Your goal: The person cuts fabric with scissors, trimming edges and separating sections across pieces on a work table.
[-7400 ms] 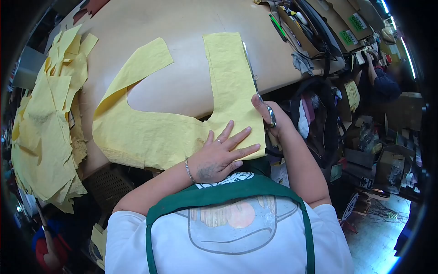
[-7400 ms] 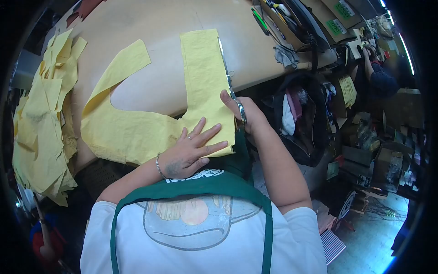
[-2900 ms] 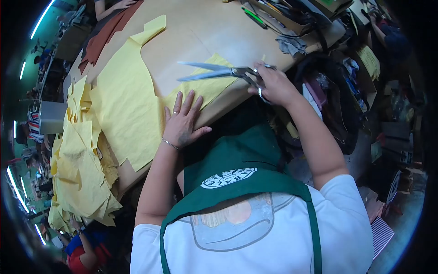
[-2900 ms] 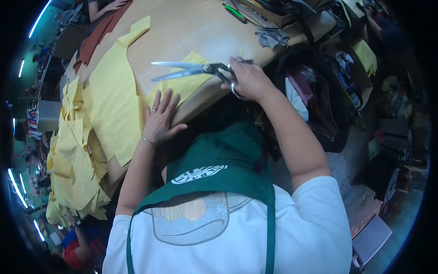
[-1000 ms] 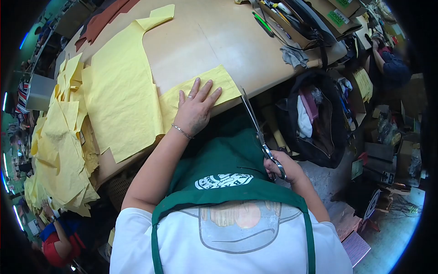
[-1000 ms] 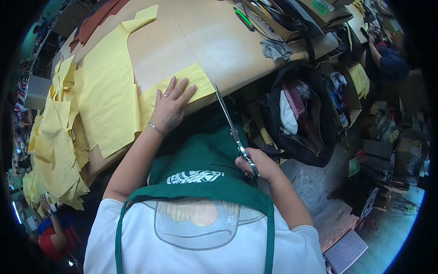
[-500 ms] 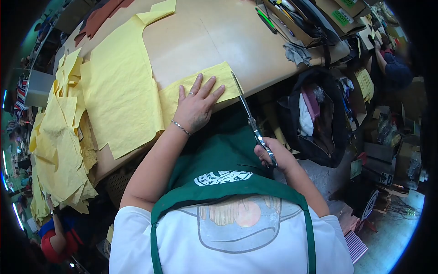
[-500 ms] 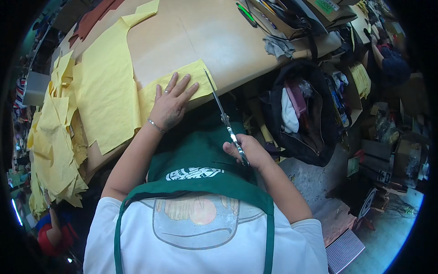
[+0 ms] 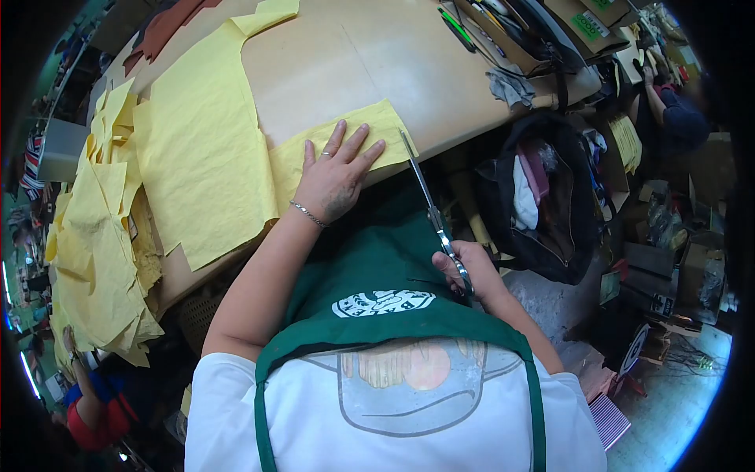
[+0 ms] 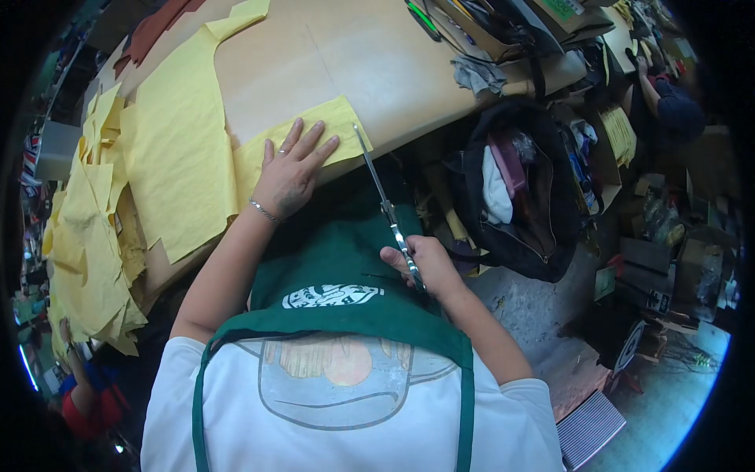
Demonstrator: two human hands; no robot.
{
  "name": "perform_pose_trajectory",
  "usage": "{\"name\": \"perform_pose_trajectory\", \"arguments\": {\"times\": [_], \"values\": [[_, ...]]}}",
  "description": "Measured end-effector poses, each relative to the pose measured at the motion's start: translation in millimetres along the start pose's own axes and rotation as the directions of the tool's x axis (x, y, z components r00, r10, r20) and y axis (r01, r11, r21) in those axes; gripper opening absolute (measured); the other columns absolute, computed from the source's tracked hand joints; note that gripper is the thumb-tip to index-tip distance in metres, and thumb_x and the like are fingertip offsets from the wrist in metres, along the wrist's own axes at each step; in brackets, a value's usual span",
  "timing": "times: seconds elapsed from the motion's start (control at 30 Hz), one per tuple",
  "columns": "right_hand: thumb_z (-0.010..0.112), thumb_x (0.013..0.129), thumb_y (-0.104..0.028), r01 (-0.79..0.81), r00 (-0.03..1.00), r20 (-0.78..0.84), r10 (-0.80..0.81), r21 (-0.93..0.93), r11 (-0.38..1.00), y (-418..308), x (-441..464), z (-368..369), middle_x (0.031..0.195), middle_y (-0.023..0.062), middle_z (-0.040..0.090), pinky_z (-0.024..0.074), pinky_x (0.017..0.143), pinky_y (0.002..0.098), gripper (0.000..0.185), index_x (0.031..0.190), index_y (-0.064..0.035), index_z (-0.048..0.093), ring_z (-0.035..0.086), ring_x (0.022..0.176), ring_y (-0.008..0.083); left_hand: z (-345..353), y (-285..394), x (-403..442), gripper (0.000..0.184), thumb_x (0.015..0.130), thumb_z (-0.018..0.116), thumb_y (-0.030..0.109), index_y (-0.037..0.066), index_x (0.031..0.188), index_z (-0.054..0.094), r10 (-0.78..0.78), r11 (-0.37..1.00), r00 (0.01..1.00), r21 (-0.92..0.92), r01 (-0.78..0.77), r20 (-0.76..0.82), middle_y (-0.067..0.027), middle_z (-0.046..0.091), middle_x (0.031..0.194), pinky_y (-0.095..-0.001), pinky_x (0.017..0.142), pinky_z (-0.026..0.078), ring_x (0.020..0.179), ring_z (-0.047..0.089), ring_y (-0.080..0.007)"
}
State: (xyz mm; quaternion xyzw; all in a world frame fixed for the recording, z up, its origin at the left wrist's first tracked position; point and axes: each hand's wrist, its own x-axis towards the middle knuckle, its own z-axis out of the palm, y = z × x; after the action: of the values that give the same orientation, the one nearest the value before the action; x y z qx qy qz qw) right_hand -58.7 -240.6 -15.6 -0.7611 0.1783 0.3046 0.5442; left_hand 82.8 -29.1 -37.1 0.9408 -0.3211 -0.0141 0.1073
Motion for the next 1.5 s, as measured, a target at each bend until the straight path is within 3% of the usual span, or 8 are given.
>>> {"name": "perform_pose_trajectory", "arguments": {"times": [0.43,0.87,1.07,1.27,1.5], "values": [[0.049,0.063,-0.073,0.058,0.992,0.114,-0.057,-0.007,0.998,-13.1,25.8,-9.6,0.056,0.0014,0.047,0.0416,0.048,0.0237,0.07,0.073,-0.0035,0.051,0.049,0.049,0.0092,-1.4,1.7,-3.4,0.042,0.085,0.042,0.02,0.029,0.126,0.037,0.045,0.999,0.998,0.018,-0.046,0.036,-0.0014,0.027,0.136,-0.0628,0.093,0.022,0.128,0.02,-0.0278],[0.054,0.064,-0.068,-0.01,1.0,-0.021,0.008,-0.057,0.998,-9.7,15.8,0.2,0.048,0.0008,0.047,0.0402,0.041,0.0231,0.064,0.064,-0.0043,0.05,0.048,0.041,0.009,-1.7,1.1,-4.1,0.043,0.084,0.043,0.017,0.03,0.125,0.037,0.05,0.999,0.998,-0.014,-0.05,0.03,-0.0016,0.027,0.136,-0.0627,0.093,0.02,0.128,0.02,-0.0277],[0.051,0.066,-0.069,0.043,0.998,0.039,-0.041,-0.039,0.998,-13.9,23.9,-5.7,0.052,0.0019,0.047,0.0409,0.045,0.023,0.066,0.067,-0.0033,0.05,0.049,0.045,0.0092,-1.3,1.2,-4.6,0.043,0.085,0.043,0.017,0.03,0.125,0.038,0.06,0.998,0.998,-0.023,-0.059,0.025,-0.0012,0.028,0.136,-0.0622,0.094,0.02,0.128,0.021,-0.0276],[0.049,0.063,-0.072,0.037,0.999,0.003,-0.037,0.018,0.999,-32.2,37.5,-3.7,0.053,0.0026,0.047,0.0413,0.045,0.0234,0.069,0.068,-0.003,0.05,0.049,0.046,0.0095,-1.9,1.0,-6.6,0.043,0.085,0.044,0.018,0.03,0.125,0.037,0.079,0.997,0.997,-0.01,-0.079,0.018,-0.0007,0.028,0.136,-0.0618,0.094,0.02,0.128,0.02,-0.0272],[0.052,0.066,-0.067,0.019,0.999,-0.042,-0.021,-0.057,0.998,-27.1,31.1,-1.0,0.05,0.0015,0.046,0.0397,0.041,0.0233,0.064,0.063,-0.0032,0.049,0.047,0.041,0.0085,-3.1,1.8,-5.3,0.045,0.084,0.044,0.017,0.031,0.126,0.036,0.079,0.997,0.996,-0.006,-0.078,0.045,-0.0001,0.027,0.137,-0.0615,0.094,0.021,0.129,0.019,-0.0267]]}}
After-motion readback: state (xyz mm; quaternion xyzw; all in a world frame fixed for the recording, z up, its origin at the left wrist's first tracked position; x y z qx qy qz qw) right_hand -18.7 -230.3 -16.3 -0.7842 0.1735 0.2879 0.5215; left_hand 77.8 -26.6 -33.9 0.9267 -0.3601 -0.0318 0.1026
